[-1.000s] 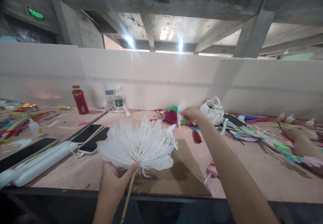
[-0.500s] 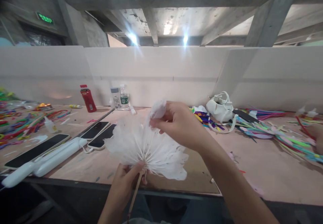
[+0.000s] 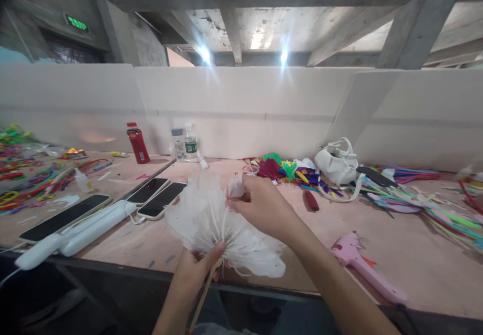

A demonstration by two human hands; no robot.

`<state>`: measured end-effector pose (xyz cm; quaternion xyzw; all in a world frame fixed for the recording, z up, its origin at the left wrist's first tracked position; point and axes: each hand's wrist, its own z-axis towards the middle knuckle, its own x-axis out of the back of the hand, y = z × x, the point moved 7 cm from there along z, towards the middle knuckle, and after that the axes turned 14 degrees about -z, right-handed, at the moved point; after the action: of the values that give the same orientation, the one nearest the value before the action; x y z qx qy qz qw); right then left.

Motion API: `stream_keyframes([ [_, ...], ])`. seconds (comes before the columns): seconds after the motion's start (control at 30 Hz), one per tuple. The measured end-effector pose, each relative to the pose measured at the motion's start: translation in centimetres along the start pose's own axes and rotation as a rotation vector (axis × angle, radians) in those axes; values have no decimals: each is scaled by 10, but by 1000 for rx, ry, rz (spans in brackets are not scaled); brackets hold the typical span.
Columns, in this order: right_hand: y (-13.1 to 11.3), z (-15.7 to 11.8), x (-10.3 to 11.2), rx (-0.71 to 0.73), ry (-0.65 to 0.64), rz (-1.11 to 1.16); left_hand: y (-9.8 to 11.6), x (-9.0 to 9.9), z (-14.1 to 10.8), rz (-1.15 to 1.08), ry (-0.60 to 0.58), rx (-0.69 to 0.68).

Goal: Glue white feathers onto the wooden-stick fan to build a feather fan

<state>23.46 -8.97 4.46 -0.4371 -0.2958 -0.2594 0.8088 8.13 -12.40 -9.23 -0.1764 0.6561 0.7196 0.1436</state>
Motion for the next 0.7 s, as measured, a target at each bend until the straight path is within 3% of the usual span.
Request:
stream_keyframes([
  [0.2,-8,6,-3,39,-30,-115,1,0,-3,28,12,-5],
  [0.4,-12,29,17,108,-16,13,-1,2,-3,-15,51,28],
  [0.57,-10,45,23,111,-47,-18,-1,1,0,-33,41,42],
  [0.7,-14,47,32,135,16,-66,-3,4,2,-33,57,44],
])
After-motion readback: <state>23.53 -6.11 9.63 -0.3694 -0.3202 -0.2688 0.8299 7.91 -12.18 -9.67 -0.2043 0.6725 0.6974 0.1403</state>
